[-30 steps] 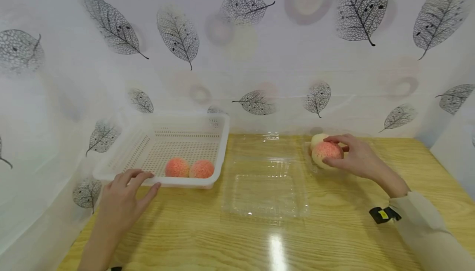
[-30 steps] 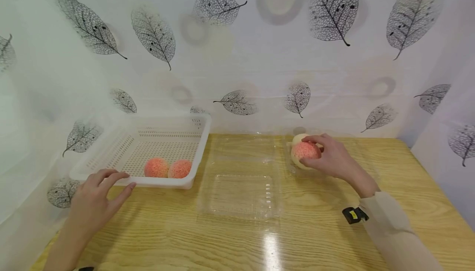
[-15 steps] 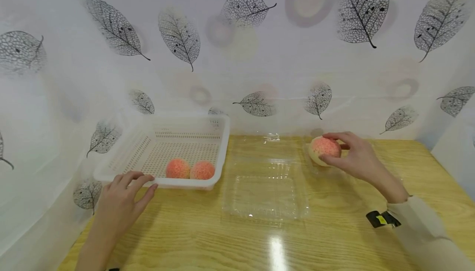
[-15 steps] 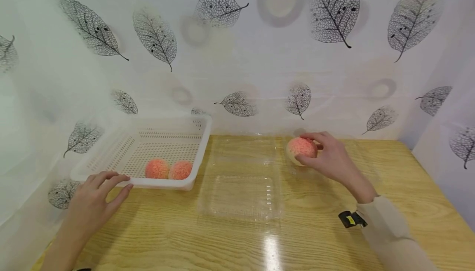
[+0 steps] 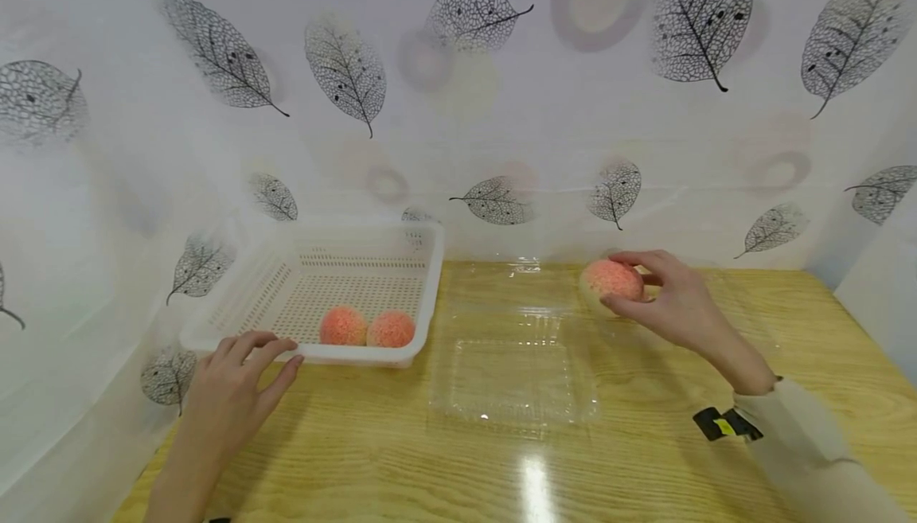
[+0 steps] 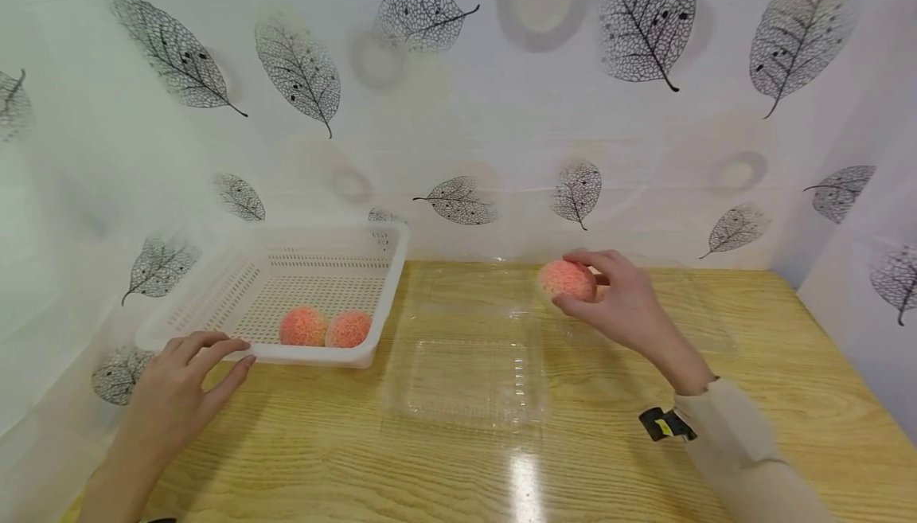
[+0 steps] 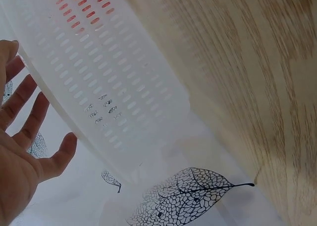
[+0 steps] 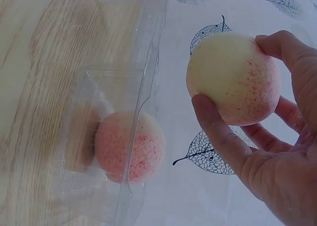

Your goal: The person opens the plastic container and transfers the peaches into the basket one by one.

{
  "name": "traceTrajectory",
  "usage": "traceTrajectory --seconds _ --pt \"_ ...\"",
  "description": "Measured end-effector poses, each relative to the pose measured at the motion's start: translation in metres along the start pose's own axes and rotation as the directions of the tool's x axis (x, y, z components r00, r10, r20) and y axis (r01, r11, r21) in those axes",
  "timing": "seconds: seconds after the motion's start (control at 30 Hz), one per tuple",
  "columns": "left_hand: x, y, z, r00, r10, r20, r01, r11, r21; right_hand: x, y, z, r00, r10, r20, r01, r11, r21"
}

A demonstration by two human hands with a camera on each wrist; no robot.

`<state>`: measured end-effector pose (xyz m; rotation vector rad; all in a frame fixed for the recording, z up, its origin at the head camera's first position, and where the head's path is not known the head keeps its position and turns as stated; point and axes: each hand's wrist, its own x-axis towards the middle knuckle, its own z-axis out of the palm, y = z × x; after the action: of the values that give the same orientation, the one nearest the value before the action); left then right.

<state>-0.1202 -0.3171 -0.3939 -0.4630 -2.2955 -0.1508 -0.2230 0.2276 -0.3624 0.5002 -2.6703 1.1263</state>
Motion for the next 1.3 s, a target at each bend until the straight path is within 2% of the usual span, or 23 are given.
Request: traceTrajectory --seconds 0.3,0.63,0.8,1.0,1.3 --pt "0.000 0.002 0.000 1.000 -0.009 -0.008 0.009 1.000 0.000 0.004 -0.010 0.005 1.000 -0.012 0.015 0.012 1.000 0.016" --pt "0.000 0.001 0.001 1.000 -0.010 -0.001 0.010 1.000 0.009 0.011 -0.017 0.009 0.998 -0.054 0.023 0.055 0.998 -0.018" --pt "-0.003 0.001 0.002 0.999 -0.034 0.029 0.033 0.999 0.008 0.016 -0.021 0.012 0.998 -0.063 0.024 0.064 0.998 -0.020" --pt "-0.005 0.001 0.003 0.998 -0.044 0.051 0.043 0.999 0.019 0.025 -0.027 0.016 0.996 -0.064 0.058 0.066 0.997 -0.027" --pt "-0.004 0.002 0.002 0.997 -0.065 0.043 0.064 0.998 0.015 0.040 -0.042 0.027 0.992 -0.084 0.096 0.085 0.996 -0.013"
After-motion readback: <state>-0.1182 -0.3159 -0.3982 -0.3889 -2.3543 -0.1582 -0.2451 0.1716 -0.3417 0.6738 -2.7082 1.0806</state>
